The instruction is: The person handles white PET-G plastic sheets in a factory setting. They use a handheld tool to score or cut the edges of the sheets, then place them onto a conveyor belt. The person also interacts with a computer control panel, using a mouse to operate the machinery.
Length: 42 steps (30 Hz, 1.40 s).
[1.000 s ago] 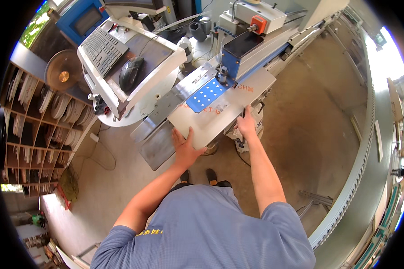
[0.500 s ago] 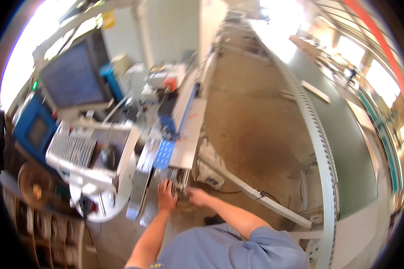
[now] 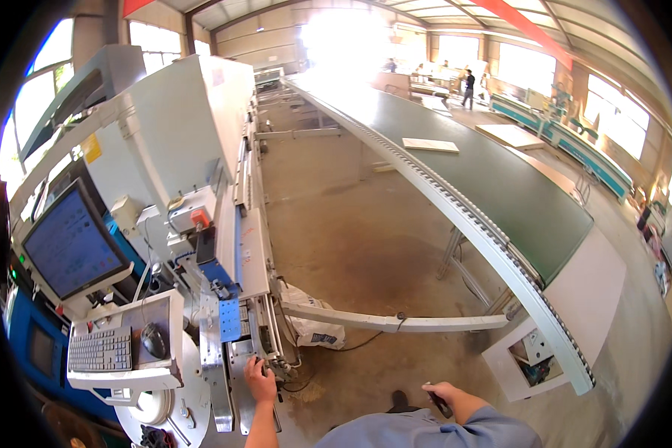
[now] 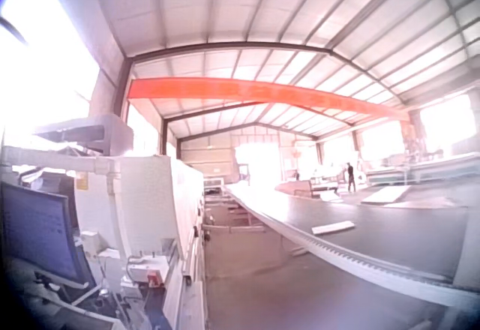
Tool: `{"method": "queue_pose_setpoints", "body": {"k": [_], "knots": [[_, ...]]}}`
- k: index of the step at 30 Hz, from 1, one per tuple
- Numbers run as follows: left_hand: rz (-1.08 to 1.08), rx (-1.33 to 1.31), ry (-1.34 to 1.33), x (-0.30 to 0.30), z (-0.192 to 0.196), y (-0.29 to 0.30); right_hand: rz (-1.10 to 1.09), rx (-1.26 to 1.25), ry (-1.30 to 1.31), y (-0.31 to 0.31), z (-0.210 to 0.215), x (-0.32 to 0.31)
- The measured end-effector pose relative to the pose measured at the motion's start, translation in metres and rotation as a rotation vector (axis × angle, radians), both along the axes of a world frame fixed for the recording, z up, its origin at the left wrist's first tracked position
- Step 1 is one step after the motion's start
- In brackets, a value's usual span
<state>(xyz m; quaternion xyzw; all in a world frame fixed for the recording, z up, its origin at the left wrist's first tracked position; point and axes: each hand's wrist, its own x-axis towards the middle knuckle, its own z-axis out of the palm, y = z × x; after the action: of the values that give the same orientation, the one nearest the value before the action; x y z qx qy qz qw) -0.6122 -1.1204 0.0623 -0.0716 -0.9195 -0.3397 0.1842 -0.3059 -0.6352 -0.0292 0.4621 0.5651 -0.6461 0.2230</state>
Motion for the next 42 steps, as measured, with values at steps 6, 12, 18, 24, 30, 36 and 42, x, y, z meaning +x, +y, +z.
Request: {"method": "queue_pose_setpoints", "body": {"k": [6,12,18,24,30,36,42], "knots": [[-0.009,-0.099,0.010,0.004,-0.001,0.004,-0.305,-0.172,0.018,0.015,-0.003,0.107],[0.100,-0.301,-0.012,0.016,-0.016,0.004,-0.453,-0.188,-0.004,0.045,-0.040,0.172],[0.230,-0.317,-0.206,0.070,-0.036,0.072,-0.584,-0.178,0.135,0.093,-0.058,0.236],[-0.271,-0.302,-0.664,0.182,-0.102,0.220,-0.685,-0.168,0.158,0.146,-0.036,0.302],[-0.853,-0.299,-0.880,0.226,-0.100,0.393,-0.691,-0.044,0.238,0.187,-0.026,0.348],[-0.914,-0.074,-0.729,0.160,-0.061,0.539,-1.016,-0.074,0.131,0.178,-0.048,0.387],[-1.040,0.146,-0.377,0.114,0.024,0.735,-1.245,0.100,-0.013,0.137,0.016,0.418]]}}
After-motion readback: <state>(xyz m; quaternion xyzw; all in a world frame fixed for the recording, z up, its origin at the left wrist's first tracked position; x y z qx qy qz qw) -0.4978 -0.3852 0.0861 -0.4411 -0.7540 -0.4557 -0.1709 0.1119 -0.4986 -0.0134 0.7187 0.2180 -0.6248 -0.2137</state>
